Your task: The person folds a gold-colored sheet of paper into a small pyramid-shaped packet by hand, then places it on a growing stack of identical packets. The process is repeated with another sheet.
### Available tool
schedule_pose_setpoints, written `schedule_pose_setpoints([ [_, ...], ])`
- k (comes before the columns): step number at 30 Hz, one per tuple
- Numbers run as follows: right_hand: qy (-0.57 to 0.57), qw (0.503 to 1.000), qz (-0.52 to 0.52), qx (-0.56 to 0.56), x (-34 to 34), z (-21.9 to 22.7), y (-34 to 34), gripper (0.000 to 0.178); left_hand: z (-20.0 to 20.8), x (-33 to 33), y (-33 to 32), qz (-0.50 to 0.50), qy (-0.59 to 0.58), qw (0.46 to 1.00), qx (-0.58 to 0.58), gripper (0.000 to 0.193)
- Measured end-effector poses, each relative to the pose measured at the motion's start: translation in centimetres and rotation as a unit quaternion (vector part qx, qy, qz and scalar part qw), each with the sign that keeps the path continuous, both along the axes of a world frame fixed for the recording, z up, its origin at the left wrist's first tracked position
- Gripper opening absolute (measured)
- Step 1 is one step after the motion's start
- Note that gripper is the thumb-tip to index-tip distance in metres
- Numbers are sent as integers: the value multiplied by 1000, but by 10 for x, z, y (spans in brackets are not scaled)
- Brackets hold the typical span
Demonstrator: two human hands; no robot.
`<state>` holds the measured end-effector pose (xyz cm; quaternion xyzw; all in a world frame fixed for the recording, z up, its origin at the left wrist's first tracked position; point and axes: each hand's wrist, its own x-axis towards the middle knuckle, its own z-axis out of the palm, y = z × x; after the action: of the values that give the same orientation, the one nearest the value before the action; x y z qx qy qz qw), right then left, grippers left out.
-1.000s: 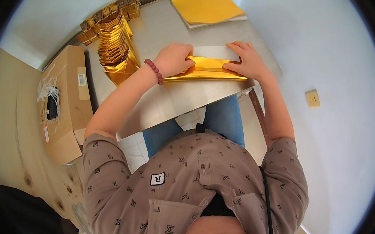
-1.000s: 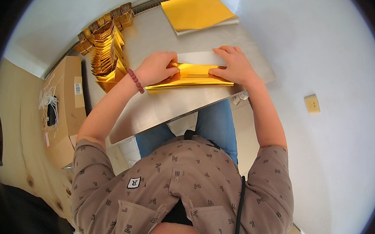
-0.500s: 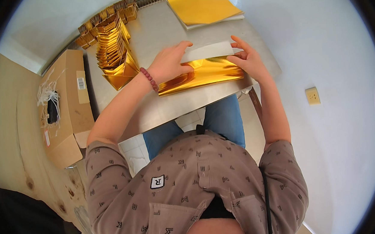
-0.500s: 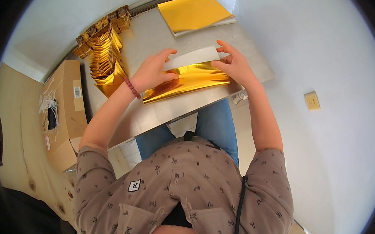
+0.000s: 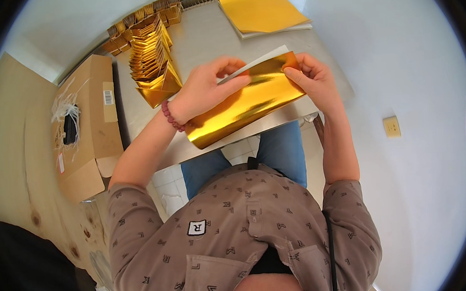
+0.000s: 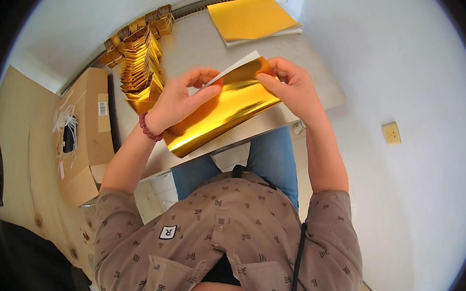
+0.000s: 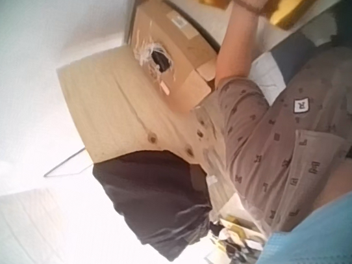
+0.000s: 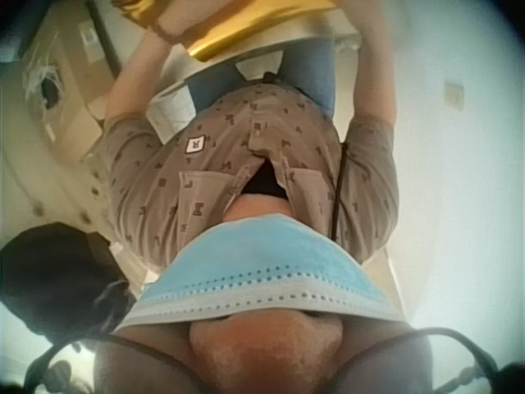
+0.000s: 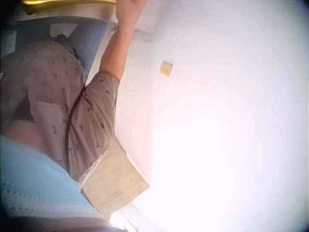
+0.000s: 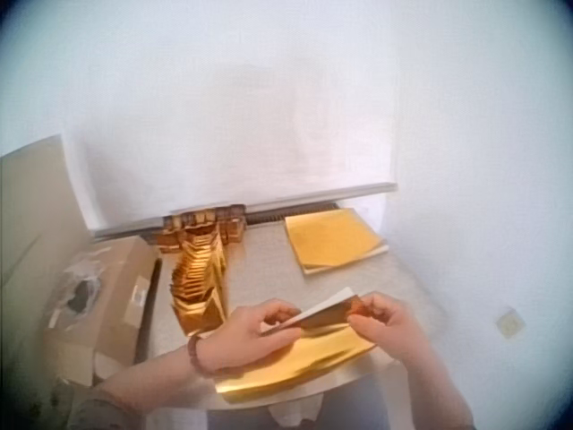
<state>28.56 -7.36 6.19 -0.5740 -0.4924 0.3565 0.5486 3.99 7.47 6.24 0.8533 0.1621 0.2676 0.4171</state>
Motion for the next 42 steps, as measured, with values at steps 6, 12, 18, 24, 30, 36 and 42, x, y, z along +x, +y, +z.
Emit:
schedule_pose_setpoints([
  [6, -37, 994, -16, 103, -42, 35, 2, 12, 33, 2, -22, 34, -27, 995, -87, 20],
  [12, -65, 983, -37, 165, -64, 56, -3, 9, 53, -17, -38, 14, -96, 991, -91, 17],
  [18, -143, 971, -3, 190, -78, 72, -4, 6, 61, -20, -39, 18, -160, 982, -103, 12],
  [24, -136, 970, -9, 203, -87, 78, -6, 4, 62, -25, -45, 24, -185, 977, -108, 12],
  [30, -134, 968, -7, 213, -92, 82, -9, 4, 67, -30, -47, 9, -197, 975, -99, 14],
  [36, -140, 965, -9, 224, -96, 86, -10, 5, 67, -31, -49, 10, -217, 972, -92, 11],
  [42, -150, 961, -9, 231, -97, 89, -11, 5, 68, -28, -52, 30, -247, 967, -56, 10],
])
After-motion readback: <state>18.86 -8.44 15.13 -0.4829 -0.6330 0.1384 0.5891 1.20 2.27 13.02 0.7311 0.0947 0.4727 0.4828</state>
